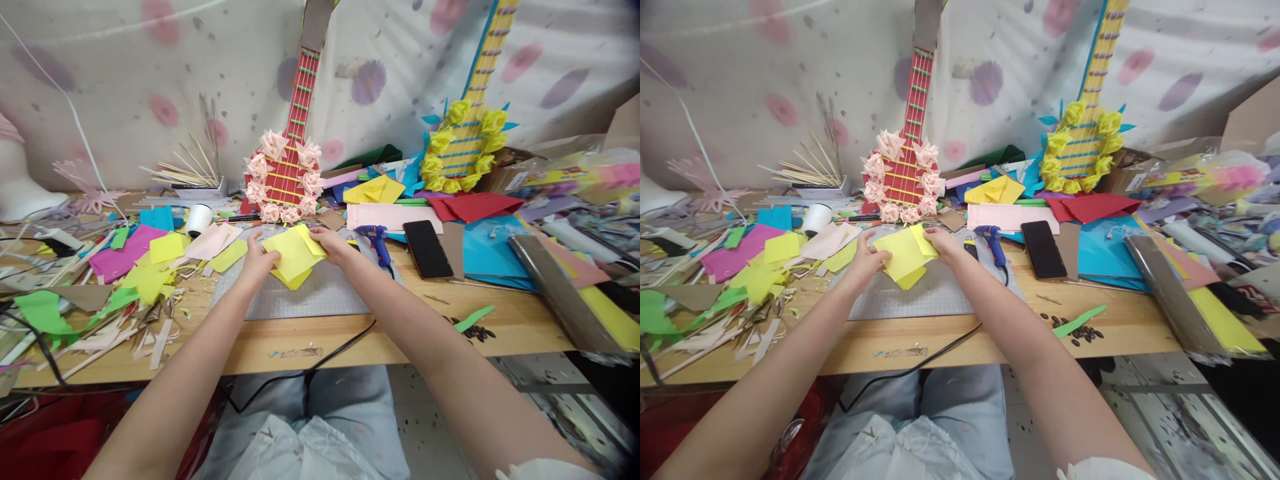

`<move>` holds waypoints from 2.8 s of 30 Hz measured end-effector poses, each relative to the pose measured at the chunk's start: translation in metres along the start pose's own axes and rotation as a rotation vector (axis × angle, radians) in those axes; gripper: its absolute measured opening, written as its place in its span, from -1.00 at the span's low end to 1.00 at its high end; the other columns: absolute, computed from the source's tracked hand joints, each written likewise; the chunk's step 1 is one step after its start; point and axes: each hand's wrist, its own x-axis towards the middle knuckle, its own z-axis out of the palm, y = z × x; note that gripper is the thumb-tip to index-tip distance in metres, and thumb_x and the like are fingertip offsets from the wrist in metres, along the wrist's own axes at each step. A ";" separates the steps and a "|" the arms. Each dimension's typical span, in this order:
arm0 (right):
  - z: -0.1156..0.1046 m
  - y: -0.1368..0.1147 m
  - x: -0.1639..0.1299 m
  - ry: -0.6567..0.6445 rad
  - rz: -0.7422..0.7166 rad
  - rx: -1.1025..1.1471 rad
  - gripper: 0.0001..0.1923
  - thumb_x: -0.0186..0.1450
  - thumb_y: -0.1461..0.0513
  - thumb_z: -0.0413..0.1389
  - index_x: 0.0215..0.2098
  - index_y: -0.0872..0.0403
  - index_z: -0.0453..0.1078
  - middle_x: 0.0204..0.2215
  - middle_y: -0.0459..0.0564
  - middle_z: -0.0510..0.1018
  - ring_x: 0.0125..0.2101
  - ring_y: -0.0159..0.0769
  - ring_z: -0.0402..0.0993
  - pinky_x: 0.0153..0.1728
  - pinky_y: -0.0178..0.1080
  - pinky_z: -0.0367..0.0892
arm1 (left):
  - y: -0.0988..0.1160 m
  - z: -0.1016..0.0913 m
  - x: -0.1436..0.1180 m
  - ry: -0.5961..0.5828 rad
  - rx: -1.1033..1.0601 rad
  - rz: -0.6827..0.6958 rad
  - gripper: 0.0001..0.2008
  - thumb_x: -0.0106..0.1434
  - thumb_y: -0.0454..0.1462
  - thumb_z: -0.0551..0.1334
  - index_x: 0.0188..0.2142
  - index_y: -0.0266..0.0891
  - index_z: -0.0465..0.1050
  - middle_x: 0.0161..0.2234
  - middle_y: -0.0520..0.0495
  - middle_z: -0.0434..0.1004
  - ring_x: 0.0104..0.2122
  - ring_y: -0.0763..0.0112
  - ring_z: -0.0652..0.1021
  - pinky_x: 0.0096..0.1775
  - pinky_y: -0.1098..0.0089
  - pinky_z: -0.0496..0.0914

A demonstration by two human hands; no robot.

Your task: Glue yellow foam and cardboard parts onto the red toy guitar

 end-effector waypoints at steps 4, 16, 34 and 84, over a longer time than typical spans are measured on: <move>-0.003 -0.006 -0.004 0.000 -0.109 -0.038 -0.78 0.14 0.35 0.11 -0.25 0.08 0.22 -0.44 -0.11 0.44 -0.49 -0.44 0.41 -0.40 -0.33 0.34 | 0.003 0.002 0.007 0.048 0.084 0.155 -0.26 -0.16 -0.51 0.20 0.05 -0.02 0.20 -0.41 0.05 0.40 -0.54 0.46 0.46 -0.48 0.46 0.36; 0.004 -0.013 -0.009 -0.178 -0.253 -0.045 -0.68 -0.05 0.31 0.25 -0.31 0.13 0.34 -0.35 -0.04 0.54 -0.40 -0.37 0.46 -0.29 -0.27 0.37 | 0.013 0.015 0.006 -0.027 0.125 0.089 -0.66 -0.18 -0.11 0.39 -0.46 -0.28 0.41 -0.43 -0.03 0.41 -0.40 0.38 0.43 -0.38 0.38 0.34; -0.006 -0.021 -0.013 -0.133 -0.123 -0.066 -0.70 -0.01 0.33 0.29 -0.37 0.12 0.28 -0.42 -0.04 0.52 -0.42 -0.35 0.48 -0.38 -0.26 0.43 | -0.002 0.013 0.014 0.020 0.077 0.111 -0.79 -0.17 -0.23 0.37 -0.55 -0.26 0.40 -0.56 0.05 0.40 -0.53 0.48 0.41 -0.44 0.45 0.28; -0.004 -0.007 -0.015 -0.005 -0.192 -0.307 -0.71 0.01 0.38 0.20 -0.35 0.08 0.21 -0.50 -0.11 0.45 -0.45 -0.34 0.45 -0.37 -0.22 0.40 | -0.009 0.024 0.014 0.071 0.000 -0.048 -0.72 -0.09 -0.41 0.13 -0.32 -0.26 0.43 -0.48 -0.05 0.54 -0.52 0.35 0.53 -0.47 0.41 0.38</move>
